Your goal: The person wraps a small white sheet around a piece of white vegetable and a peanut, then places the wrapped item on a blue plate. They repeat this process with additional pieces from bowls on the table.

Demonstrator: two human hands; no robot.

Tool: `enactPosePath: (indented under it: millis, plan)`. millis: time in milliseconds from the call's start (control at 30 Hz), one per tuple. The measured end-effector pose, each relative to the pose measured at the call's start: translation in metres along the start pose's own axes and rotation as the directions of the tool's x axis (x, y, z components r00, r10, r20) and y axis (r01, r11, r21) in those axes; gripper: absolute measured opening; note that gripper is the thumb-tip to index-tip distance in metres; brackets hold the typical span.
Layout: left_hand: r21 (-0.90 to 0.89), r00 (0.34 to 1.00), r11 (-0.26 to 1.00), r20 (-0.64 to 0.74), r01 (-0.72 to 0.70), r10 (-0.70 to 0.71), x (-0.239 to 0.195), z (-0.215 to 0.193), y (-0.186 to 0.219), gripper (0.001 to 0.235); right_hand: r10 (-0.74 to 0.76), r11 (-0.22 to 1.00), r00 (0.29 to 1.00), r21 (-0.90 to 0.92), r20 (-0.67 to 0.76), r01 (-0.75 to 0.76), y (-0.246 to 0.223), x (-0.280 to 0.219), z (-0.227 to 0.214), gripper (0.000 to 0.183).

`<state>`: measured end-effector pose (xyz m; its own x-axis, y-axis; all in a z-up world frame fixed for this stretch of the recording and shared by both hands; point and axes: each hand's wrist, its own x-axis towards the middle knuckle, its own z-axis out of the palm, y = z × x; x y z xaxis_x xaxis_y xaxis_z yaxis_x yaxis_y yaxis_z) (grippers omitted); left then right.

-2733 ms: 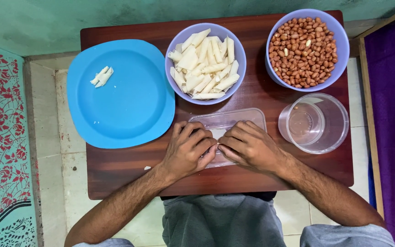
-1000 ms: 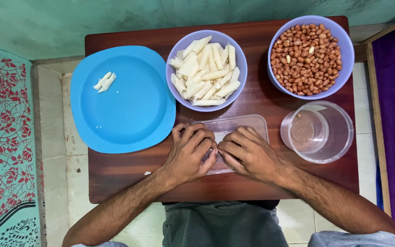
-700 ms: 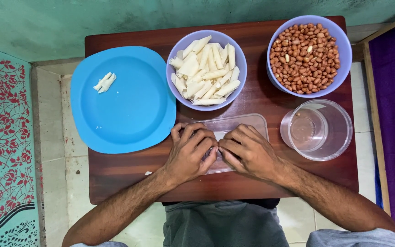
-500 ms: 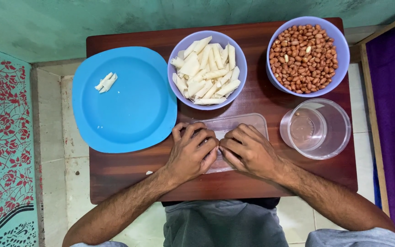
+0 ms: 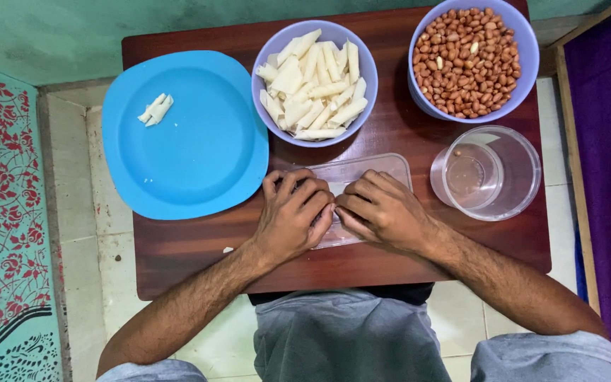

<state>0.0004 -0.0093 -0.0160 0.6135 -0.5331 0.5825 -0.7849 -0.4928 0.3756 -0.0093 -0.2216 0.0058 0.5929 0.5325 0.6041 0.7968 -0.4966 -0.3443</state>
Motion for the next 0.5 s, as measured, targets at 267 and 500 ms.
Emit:
enactPosePath:
  millis: [267, 500]
  plan:
    - [-0.044, 1.0, 0.999, 0.005, -0.004, 0.004, 0.001, -0.007, 0.003, 0.005, -0.043, 0.997, 0.999, -0.06, -0.016, 0.042, -0.001, -0.007, 0.002, 0.01]
    - [-0.026, 0.999, 1.0, -0.033, -0.004, 0.003, -0.001, -0.003, 0.003, 0.004, -0.063, 0.995, 0.998, -0.076, 0.008, 0.063, 0.005, -0.015, 0.006, 0.014]
